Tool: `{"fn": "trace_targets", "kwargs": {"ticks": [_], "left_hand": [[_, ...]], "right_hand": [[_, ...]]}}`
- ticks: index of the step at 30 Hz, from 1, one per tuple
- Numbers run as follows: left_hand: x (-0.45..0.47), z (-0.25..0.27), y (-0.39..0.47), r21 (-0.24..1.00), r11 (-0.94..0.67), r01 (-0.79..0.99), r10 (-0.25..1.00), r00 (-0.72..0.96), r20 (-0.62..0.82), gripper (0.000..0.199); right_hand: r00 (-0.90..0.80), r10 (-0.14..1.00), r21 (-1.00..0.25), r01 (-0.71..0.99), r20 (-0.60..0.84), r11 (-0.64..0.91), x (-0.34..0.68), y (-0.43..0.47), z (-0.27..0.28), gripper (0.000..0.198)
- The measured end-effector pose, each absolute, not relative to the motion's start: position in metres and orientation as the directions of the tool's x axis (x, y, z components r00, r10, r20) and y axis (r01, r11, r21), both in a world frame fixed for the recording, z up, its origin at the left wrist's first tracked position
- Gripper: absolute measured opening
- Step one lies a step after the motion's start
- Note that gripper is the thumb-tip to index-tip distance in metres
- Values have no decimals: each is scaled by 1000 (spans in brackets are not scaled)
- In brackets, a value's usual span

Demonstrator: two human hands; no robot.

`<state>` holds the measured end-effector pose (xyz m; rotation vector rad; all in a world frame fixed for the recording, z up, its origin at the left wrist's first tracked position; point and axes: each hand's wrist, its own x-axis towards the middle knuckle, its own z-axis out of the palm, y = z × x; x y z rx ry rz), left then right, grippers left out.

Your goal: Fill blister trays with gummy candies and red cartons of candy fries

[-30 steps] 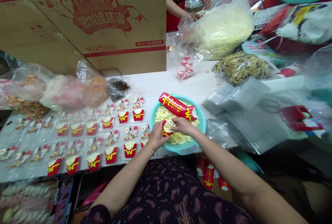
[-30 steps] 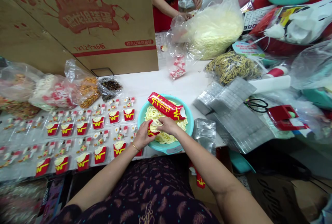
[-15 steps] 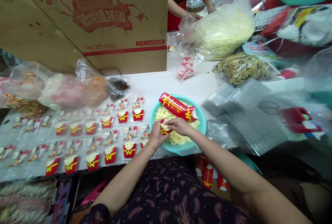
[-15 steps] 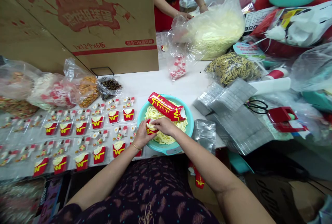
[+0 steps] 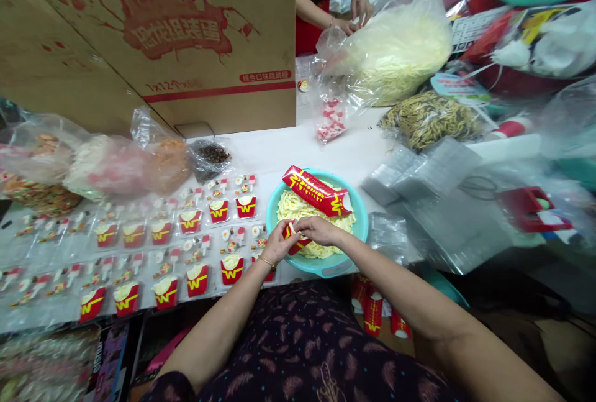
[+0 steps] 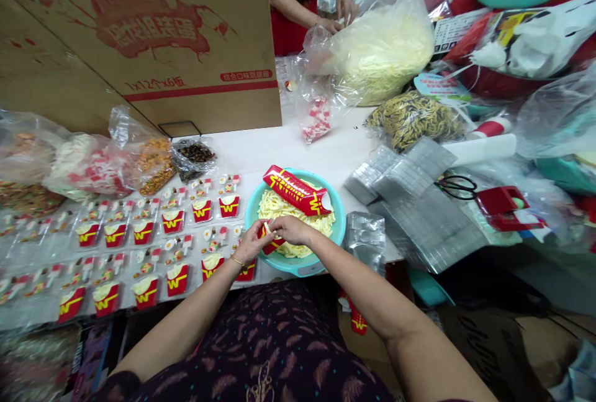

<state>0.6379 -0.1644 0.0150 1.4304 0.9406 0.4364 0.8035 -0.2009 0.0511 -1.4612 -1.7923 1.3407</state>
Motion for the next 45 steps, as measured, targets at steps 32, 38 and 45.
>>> {"fn": "trace_targets", "kwargs": {"ticks": [32,38,45], "left_hand": [[636,20,-165,925,362,112,776,513,-366,59],[641,22,-166,920,389,40,795,490,-358,60],[639,25,-165,940,336,55,820,475,-320,57]], "right_hand": [[-6,995,-630,775,-101,-60,781,-201,68,17],[146,979,-694,691,-142,-203,781,-199,62,14],[-97,971,-895,415,-221,-162,786,-194,71,21]]}}
